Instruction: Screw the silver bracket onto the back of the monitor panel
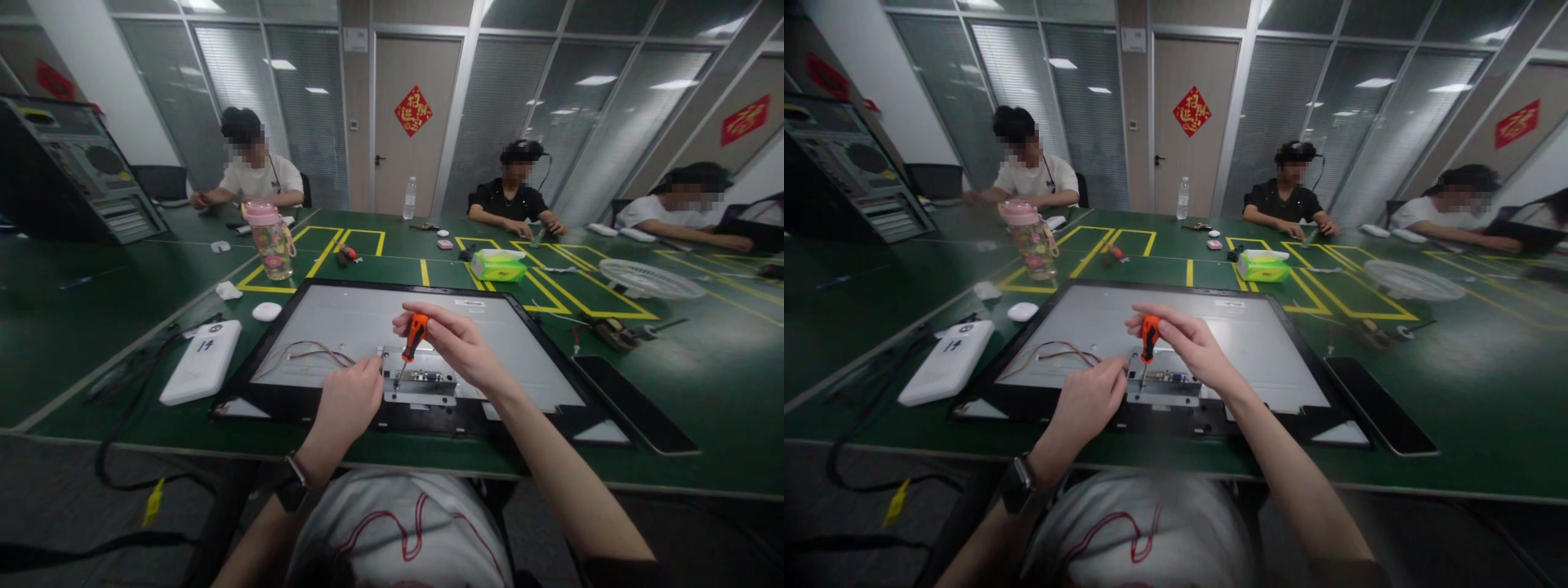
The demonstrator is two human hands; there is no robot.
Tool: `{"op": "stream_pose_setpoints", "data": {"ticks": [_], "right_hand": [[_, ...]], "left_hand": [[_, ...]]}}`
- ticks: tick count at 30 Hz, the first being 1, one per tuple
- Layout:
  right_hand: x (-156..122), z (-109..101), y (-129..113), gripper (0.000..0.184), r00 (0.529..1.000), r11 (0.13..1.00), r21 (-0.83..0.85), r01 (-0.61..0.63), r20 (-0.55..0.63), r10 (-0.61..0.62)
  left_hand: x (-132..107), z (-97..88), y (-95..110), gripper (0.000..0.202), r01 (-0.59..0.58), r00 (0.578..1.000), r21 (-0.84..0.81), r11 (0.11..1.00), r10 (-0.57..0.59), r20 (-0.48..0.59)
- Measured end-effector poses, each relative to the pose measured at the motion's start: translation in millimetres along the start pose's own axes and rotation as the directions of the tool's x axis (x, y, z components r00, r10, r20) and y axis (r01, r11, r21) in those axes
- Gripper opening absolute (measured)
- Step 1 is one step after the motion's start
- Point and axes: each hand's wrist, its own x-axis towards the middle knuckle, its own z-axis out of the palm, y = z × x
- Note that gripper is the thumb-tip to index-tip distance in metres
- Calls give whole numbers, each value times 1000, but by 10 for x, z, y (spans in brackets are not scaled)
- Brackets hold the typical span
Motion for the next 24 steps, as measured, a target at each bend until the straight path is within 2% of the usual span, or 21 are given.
{"op": "stream_pose_setpoints", "data": {"ticks": [2,4,6,8,10,12,15,18,21,24], "right_hand": [[2,10,3,29,1000,996,-83,15,-23,-17],[8,23,6,21,991,974,-217,62,-106,-87],[10,37,3,16,963,920,-376,112,-189,-194],[1,51,-9,19,948,874,-469,125,-204,-245],[-18,64,-22,28,967,896,-432,107,-163,-194],[-38,79,-24,29,983,944,-322,73,-139,-124],[-55,107,8,15,957,937,-336,96,-226,-179],[-63,129,47,18,930,933,-351,76,-314,-193],[-72,131,59,30,956,967,-251,52,-268,-121],[-77,115,62,29,960,971,-233,59,-252,-119]], "left_hand": [[4,15,-7,22,-4,1000,-1,1000,4,-7],[5,25,-12,22,-7,1000,-1,1000,7,-10],[4,26,-13,22,-6,1000,-3,1000,6,-10],[0,20,-9,21,-3,1000,-5,1000,3,-5],[-4,9,-4,22,1,1000,-7,1000,-1,6],[-7,1,0,22,4,1000,-8,1000,-3,17],[-6,-3,1,22,6,1000,-8,1000,-6,20],[-1,-3,1,23,6,1000,-5,1000,-5,23],[2,-9,5,23,7,1000,-5,1000,-7,28],[1,-9,7,23,8,1000,-1,1000,-8,28]]}}
